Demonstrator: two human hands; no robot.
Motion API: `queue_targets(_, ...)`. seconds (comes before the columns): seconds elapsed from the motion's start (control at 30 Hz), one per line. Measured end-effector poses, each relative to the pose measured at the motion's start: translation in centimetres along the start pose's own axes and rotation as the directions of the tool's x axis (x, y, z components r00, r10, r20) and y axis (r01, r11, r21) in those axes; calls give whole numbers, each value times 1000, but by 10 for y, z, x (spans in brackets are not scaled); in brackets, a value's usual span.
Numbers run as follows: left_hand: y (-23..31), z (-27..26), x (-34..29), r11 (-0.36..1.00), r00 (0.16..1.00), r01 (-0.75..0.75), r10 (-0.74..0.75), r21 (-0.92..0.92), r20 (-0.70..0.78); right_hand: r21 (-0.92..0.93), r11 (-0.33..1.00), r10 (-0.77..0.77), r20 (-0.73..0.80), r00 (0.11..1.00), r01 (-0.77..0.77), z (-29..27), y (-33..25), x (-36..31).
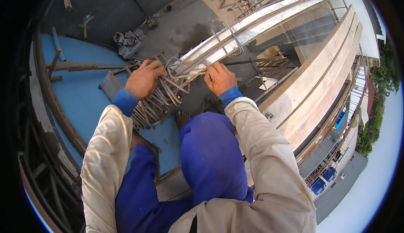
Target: The person is sitting on a wooden plank at a construction site, tying metal rebar together with wire. They use a tool to twist the wire, securing the rebar in place.
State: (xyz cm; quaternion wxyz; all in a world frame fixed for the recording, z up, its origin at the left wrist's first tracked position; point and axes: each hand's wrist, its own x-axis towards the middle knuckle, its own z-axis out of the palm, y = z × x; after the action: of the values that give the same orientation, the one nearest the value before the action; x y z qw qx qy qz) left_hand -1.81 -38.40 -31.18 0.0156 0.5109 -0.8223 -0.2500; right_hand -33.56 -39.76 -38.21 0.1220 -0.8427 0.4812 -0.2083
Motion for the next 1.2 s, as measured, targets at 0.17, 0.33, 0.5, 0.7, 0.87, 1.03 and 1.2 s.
queue_targets(0.17,-9,2,1,998,997,38,-33,-58,75,5,969,246,97,964,-248,1,-11,-4)
queue_targets(0.33,-2,-1,-6,997,975,71,-75,24,207,-54,999,4,115,993,2,-3,-19,1)
queue_targets(0.5,8,6,-6,975,965,32,-88,221,248,-39,997,-56,147,988,63,-3,-13,18)
queue_targets(0.7,3,11,-30,989,984,67,-87,130,158,-213,870,475,119,872,-444,-4,-1,37)
queue_targets(0.87,-1,15,-28,987,973,73,-102,141,206,-265,919,344,186,920,-290,-34,31,45)
queue_targets(1.03,-6,24,-33,997,993,64,-69,53,97,-282,931,173,-222,959,-233,-21,-12,53)
queue_targets(1.2,-11,30,-35,998,998,49,-47,-46,42,36,991,-133,235,963,128,32,-80,85)
